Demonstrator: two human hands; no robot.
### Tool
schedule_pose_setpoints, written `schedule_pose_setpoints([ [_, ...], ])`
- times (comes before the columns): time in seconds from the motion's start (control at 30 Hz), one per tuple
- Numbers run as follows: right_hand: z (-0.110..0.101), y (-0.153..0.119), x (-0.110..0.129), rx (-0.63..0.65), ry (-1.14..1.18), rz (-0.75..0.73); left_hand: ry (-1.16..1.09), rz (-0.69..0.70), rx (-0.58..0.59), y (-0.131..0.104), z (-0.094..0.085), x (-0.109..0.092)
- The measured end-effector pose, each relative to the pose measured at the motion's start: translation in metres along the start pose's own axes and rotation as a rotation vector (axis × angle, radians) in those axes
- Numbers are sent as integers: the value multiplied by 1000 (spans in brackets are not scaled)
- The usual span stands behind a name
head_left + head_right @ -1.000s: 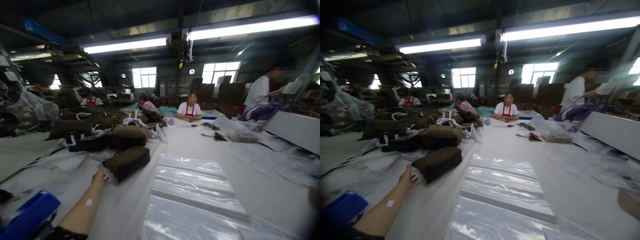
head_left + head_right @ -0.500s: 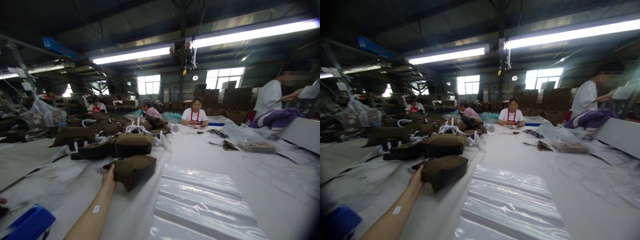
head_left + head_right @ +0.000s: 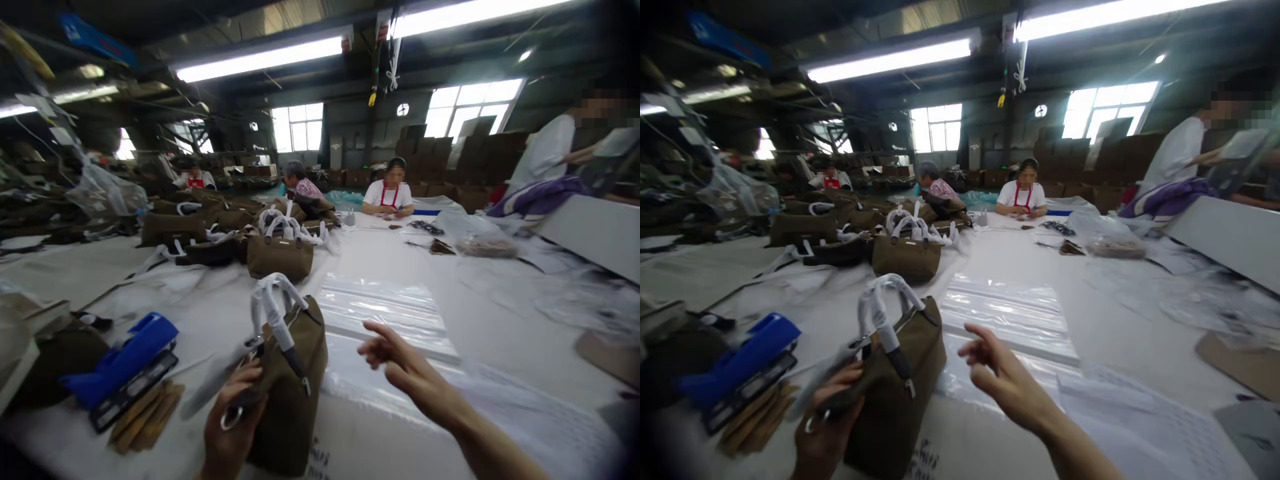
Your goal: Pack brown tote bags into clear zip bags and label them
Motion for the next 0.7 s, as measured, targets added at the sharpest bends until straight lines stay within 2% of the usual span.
schedule_pose_setpoints([
  [0.07, 23, 15, -2, -8, 64, 138, -75, 137, 188, -27, 14, -27],
  [0.17, 51, 31, -2, -50, 267, 288, -154, 284, 382, -53, 29, -51],
  [0.27, 69, 35, 20, -127, 582, 269, -190, 384, 493, -62, 32, -56],
  [0.37, 70, 19, 51, -195, 747, 158, -180, 356, 533, -52, 23, -50],
  [0.47, 62, -22, 69, -74, 765, 83, -121, 176, 645, -36, 7, -41],
  [0.53, 56, -61, 67, 63, 725, 77, -99, -9, 817, -31, -1, -39],
  [0.63, 49, -123, 46, 228, 570, 203, -93, -339, 1052, -36, -3, -40],
  [0.7, 41, -158, 29, 253, 388, 349, -107, -555, 1056, -43, 4, -39],
])
Point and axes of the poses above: each hand's wrist, its own y-axis towards the middle knuckle, its own z-axis out of the palm, x = y × z, the point moved 4 cm from there along y, towards the middle knuckle, and after that the axes turned 13 degrees about -x, right-handed, at the moved point
